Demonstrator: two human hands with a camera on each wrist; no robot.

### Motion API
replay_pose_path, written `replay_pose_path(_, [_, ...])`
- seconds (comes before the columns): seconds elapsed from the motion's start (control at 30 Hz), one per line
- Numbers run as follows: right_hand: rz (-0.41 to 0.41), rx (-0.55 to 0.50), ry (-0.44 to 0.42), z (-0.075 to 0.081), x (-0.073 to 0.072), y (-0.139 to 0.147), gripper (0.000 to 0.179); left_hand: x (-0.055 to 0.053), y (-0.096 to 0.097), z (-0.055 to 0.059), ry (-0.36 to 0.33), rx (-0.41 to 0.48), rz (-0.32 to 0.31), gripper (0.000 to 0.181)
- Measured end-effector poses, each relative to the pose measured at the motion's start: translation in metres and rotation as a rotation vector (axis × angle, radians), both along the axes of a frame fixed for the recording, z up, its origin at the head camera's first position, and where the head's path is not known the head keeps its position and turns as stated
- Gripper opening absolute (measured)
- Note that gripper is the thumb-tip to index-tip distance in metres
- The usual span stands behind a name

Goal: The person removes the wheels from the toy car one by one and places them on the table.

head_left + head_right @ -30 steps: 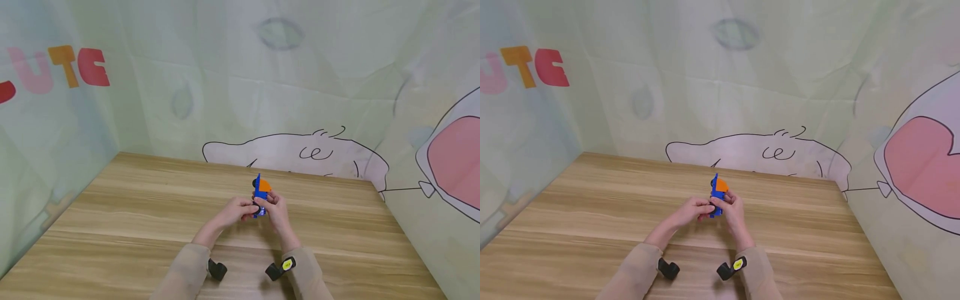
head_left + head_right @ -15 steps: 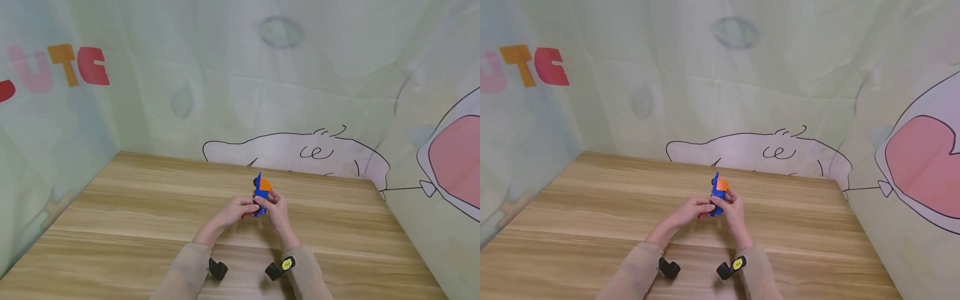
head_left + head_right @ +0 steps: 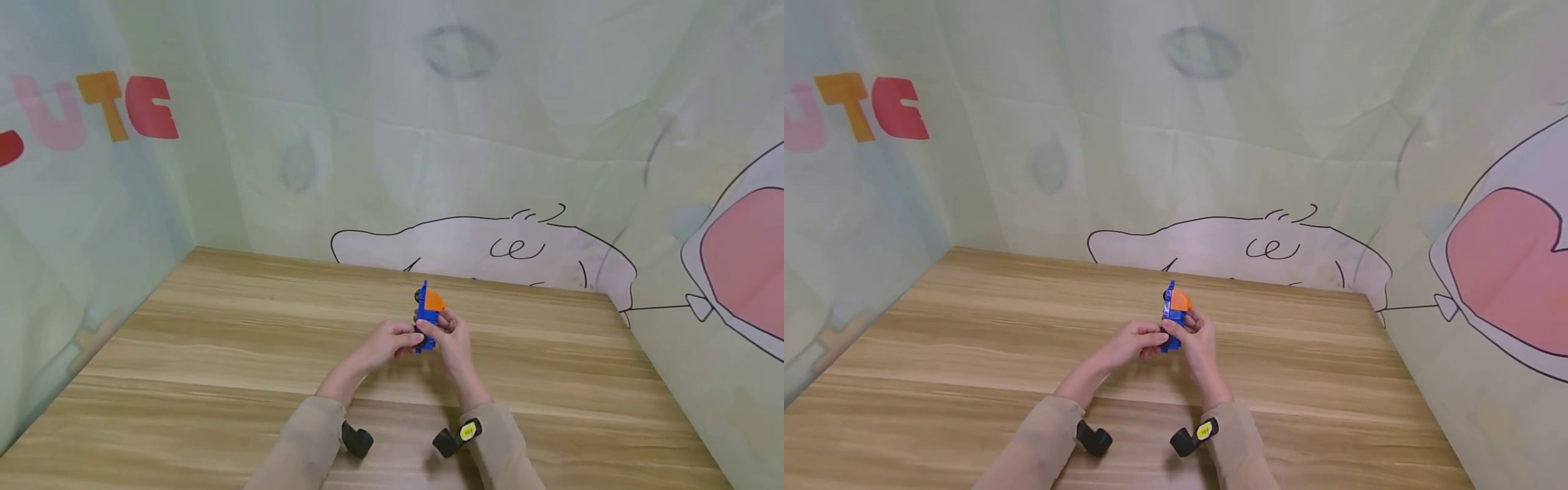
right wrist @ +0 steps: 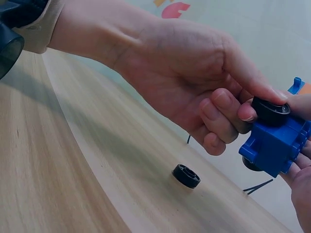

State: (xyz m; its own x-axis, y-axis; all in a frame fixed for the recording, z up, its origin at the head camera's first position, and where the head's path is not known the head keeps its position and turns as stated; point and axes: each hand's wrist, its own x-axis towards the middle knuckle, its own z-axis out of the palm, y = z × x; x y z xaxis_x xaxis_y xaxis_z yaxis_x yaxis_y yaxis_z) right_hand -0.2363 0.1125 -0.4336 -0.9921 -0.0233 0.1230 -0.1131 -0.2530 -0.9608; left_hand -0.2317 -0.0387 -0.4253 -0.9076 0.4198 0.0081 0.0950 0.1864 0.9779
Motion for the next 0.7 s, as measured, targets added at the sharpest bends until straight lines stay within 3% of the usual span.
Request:
replay_pose_path(0.13, [-0.030,0.076,0.017,0.000,0.000,0.001,0.046,-0.001,0.000,-0.002,-0.023,0.031,0.012,0.031])
replay_pose_path(0.3, [-0.112,0.178,0.033,0.001,-0.002,0.007,0.046,-0.002,-0.002,-0.003,-0.032,0.097,-0.050,0.036])
replay_pose_path(0.53, [-0.099,0.156,0.035,0.004,-0.005,0.011,0.043,-0.002,-0.015,0.005,0.116,-0.003,-0.075,0.034])
replay_pose_path(0.7, [-0.096,0.140,0.012,0.004,-0.005,0.012,0.043,-0.002,-0.016,0.005,0.178,-0.053,-0.078,0.031])
